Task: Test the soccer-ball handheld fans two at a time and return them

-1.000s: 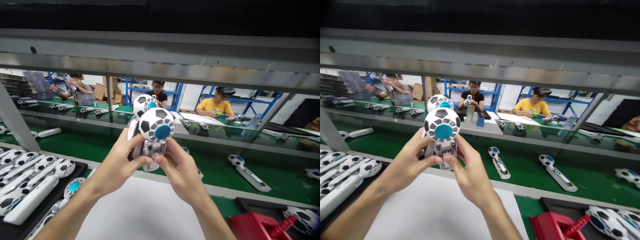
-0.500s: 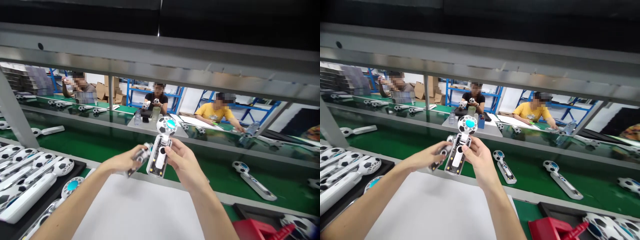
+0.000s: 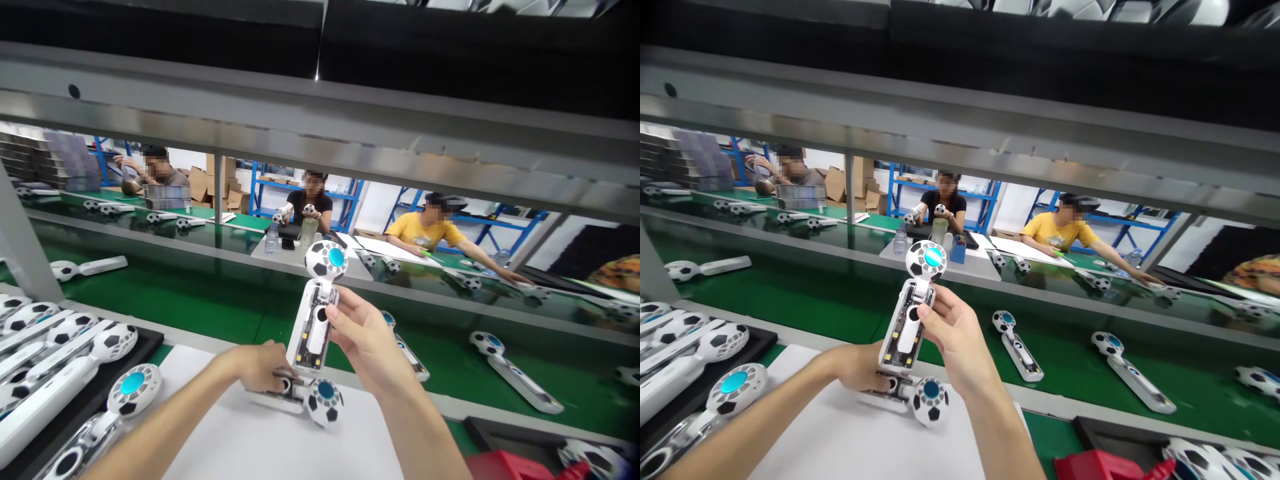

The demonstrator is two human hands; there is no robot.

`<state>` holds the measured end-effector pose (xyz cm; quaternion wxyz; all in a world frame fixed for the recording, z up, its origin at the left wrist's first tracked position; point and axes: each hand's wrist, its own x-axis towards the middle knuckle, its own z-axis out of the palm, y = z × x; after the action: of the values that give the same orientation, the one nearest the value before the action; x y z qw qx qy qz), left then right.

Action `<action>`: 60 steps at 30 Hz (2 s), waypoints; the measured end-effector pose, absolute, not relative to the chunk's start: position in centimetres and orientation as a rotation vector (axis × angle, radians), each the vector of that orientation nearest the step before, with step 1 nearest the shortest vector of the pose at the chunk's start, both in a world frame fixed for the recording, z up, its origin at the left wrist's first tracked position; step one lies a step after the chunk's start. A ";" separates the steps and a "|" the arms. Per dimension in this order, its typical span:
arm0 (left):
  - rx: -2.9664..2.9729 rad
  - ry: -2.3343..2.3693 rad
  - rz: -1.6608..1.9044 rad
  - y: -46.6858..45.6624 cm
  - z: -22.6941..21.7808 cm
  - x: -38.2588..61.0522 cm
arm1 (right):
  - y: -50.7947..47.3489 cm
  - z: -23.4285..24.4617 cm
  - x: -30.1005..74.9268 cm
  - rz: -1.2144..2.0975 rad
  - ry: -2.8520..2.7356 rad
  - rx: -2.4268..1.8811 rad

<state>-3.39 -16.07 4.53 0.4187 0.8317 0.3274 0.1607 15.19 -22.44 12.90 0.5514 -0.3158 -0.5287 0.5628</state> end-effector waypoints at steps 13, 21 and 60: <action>1.580 0.620 1.185 -20.4 9.8 -1.4 | -21.6 10.4 12.0 1.185 -1.261 -0.662; 1.794 0.589 1.291 -20.1 10.0 -2.2 | -22.0 10.9 11.9 1.087 -1.408 -0.587; 2.107 0.195 1.633 -21.1 9.9 -3.5 | -27.2 13.3 12.8 0.695 -1.896 -0.755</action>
<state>-3.46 -21.14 9.87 0.2321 0.7668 0.0710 0.5942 12.77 -27.19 13.33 0.4732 -0.3087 -0.7746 0.2842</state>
